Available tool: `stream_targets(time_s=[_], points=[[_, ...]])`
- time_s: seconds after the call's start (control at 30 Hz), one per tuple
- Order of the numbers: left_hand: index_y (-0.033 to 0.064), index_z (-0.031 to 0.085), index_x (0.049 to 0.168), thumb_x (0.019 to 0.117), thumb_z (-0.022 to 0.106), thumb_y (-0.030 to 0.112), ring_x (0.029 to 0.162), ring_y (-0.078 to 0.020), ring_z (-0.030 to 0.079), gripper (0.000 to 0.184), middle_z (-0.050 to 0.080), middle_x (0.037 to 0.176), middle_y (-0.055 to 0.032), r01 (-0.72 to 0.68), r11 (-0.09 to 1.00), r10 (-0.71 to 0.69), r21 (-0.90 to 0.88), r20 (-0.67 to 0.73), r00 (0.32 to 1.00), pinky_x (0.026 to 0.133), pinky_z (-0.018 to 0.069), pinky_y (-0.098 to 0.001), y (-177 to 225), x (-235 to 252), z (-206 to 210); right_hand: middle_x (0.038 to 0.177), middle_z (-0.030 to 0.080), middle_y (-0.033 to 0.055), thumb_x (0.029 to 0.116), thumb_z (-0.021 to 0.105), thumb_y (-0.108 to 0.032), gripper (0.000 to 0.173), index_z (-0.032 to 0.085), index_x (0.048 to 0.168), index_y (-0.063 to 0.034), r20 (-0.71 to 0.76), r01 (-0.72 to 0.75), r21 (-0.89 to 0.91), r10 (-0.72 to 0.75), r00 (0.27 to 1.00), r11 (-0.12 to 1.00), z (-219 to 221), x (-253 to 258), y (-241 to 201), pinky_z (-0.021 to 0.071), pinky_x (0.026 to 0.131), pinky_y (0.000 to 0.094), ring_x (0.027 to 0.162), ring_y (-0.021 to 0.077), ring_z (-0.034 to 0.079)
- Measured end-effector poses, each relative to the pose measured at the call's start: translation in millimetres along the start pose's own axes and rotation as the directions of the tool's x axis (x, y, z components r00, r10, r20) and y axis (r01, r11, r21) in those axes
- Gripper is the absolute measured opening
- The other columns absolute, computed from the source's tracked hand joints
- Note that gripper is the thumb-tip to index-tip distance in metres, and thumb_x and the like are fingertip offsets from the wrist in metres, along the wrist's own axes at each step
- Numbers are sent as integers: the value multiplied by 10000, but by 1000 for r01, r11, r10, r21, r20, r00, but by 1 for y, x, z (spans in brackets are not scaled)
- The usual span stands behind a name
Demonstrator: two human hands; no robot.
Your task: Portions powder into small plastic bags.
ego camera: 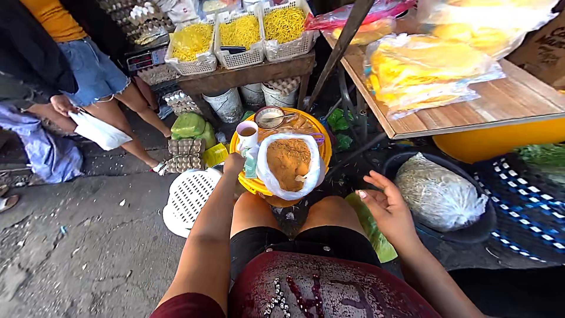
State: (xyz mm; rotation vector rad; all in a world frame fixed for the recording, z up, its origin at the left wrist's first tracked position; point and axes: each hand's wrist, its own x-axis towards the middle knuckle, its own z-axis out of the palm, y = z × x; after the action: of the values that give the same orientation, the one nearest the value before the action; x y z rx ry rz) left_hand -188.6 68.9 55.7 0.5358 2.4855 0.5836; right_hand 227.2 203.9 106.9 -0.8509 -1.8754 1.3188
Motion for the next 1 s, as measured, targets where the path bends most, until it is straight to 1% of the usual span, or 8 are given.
stream_targets(time_s=[0.07, 0.13, 0.27, 0.53, 0.73, 0.8, 0.9, 1.0], points=[[-29, 618, 1315, 944, 732, 379, 1297, -459, 551, 563, 594, 1337, -308, 61, 997, -62, -43, -26, 998, 1089, 428, -628, -5, 3, 13, 1399, 551, 213, 963, 634, -194, 619, 417, 1469, 89, 26, 51, -15, -50, 998, 999, 5, 2, -4, 557, 774, 172, 921, 36, 664], [-31, 595, 1341, 897, 792, 394, 1362, -461, 482, 646, 516, 1424, -320, 89, 994, -90, -68, -8, 996, 1128, 395, -601, -7, 5, 22, 1399, 552, 219, 962, 639, -185, 613, 423, 1462, 96, 40, 75, -29, -74, 996, 997, 9, 3, -6, 556, 766, 173, 911, 38, 664], [-20, 682, 1192, 979, 684, 272, 1300, -399, 557, 362, 612, 1327, -260, 18, 1000, -18, 2, 43, 999, 1097, 431, -574, -10, 7, 24, 1397, 550, 219, 950, 651, -171, 623, 422, 1467, 91, 31, 54, -23, -53, 998, 998, 11, 0, -3, 556, 755, 165, 909, 33, 666], [-36, 686, 1169, 1069, 520, 199, 1223, -419, 601, 305, 633, 1262, -276, -88, 996, 89, -25, 15, 996, 1047, 456, -607, -8, 6, 16, 1402, 550, 214, 946, 659, -168, 626, 426, 1471, 80, 36, -9, -34, 10, 999, 999, 16, -8, -2, 564, 781, 183, 944, 57, 672], [-23, 703, 1154, 1012, 640, 161, 1184, -354, 618, 240, 629, 1279, -236, -247, 958, 236, -148, -91, 968, 1044, 482, -520, -4, -30, 1, 1409, 544, 201, 972, 630, -180, 603, 419, 1480, 69, 38, 8, 0, -8, 999, 1000, 16, -5, -3, 559, 787, 179, 940, 48, 665], [-27, 701, 1118, 989, 677, 149, 1154, -317, 630, 220, 643, 1260, -211, -323, 915, 288, -240, -171, 942, 1012, 499, -493, -3, -45, -2, 1411, 546, 197, 980, 620, -192, 591, 427, 1481, 56, 48, 4, 0, -4, 999, 1000, 18, -4, -3, 563, 787, 190, 941, 55, 668], [-54, 663, 1095, 977, 668, 134, 986, -244, 668, 222, 687, 1076, -189, -509, 788, 379, -347, -378, 845, 905, 541, -433, 0, -69, 8, 1404, 556, 197, 992, 615, -200, 542, 472, 1453, 47, 76, 30, 5, -30, 997, 1000, 27, 0, -7, 571, 816, 216, 984, 81, 672], [-87, 651, 1121, 982, 621, 103, 1058, -224, 694, 237, 723, 1069, -182, -691, 667, 564, -279, -416, 713, 994, 538, -412, 14, -94, 26, 1348, 598, 185, 1008, 595, -209, 429, 582, 1369, 23, 138, 71, 6, -71, 988, 997, 41, 8, -19, 575, 881, 248, 1066, 125, 668]])
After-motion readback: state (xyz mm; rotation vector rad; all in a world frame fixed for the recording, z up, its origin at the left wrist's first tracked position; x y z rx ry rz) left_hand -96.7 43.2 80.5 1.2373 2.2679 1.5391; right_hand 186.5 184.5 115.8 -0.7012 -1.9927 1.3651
